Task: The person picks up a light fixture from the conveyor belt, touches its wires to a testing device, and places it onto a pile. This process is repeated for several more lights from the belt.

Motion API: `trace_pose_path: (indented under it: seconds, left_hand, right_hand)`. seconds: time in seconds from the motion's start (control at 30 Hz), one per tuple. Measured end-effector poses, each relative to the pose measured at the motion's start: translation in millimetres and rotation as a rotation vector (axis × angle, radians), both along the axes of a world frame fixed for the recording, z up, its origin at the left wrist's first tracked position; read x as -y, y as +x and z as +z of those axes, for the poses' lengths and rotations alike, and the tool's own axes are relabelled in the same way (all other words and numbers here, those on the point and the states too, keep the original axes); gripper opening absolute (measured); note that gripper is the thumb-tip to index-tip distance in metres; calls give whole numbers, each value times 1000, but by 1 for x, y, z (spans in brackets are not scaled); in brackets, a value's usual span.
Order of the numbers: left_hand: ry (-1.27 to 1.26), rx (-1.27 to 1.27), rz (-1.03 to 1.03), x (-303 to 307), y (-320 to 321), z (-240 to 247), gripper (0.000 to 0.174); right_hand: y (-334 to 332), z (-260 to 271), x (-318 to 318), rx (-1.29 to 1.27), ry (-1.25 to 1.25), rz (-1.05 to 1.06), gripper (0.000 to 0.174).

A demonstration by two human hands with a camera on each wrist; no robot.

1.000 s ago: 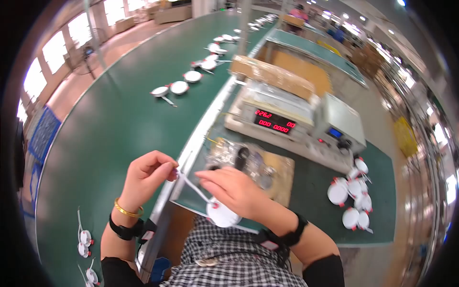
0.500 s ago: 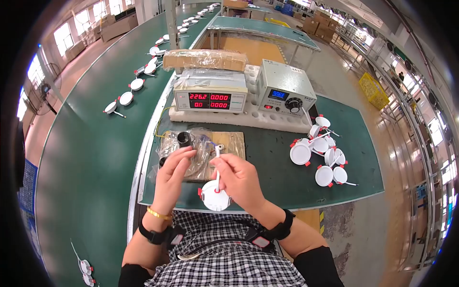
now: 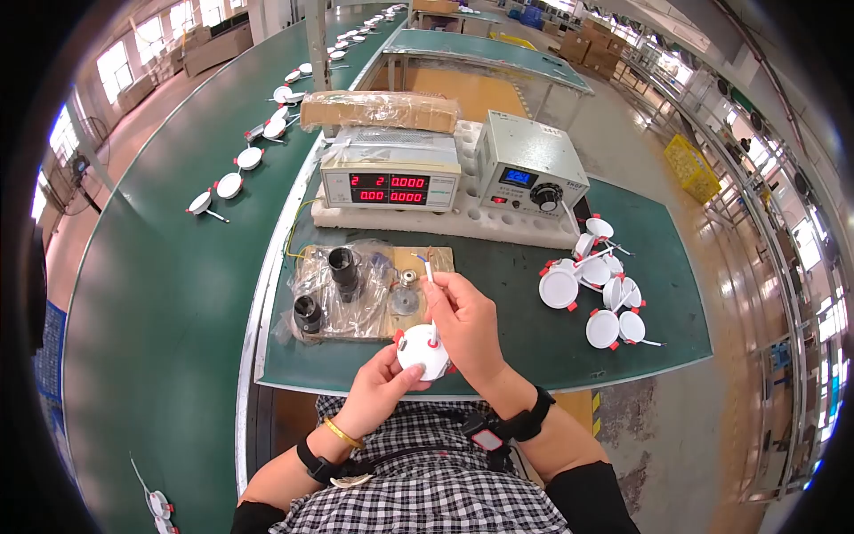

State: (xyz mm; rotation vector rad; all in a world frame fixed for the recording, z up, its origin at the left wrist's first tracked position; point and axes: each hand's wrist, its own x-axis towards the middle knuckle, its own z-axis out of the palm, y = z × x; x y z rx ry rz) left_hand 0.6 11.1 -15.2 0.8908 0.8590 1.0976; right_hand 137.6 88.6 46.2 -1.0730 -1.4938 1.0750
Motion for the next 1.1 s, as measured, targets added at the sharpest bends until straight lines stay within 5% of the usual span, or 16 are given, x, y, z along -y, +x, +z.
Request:
trace_pose_path:
  seconds: [0.17, 0.23, 0.37, 0.67, 1.1]
  left_hand:
    - [-93, 48, -140, -10, 3, -5, 37]
    - [-253, 159, -140, -14, 6, -8, 38]
    - [-273, 250, -161, -17, 10, -23, 38]
    - [-321, 410, -160, -23, 8, -27, 39]
    - [-328, 460, -189, -25, 7, -33, 44]
  right_hand:
    - [5, -16, -12, 308, 89, -91, 18]
    - [8, -28, -24, 708, 129, -86, 20]
    - [5, -36, -39, 1006, 78, -4, 21]
    - [-5, -40, -60, 1249, 52, 85, 24]
    - [-5, -38, -58, 1224, 80, 80, 20]
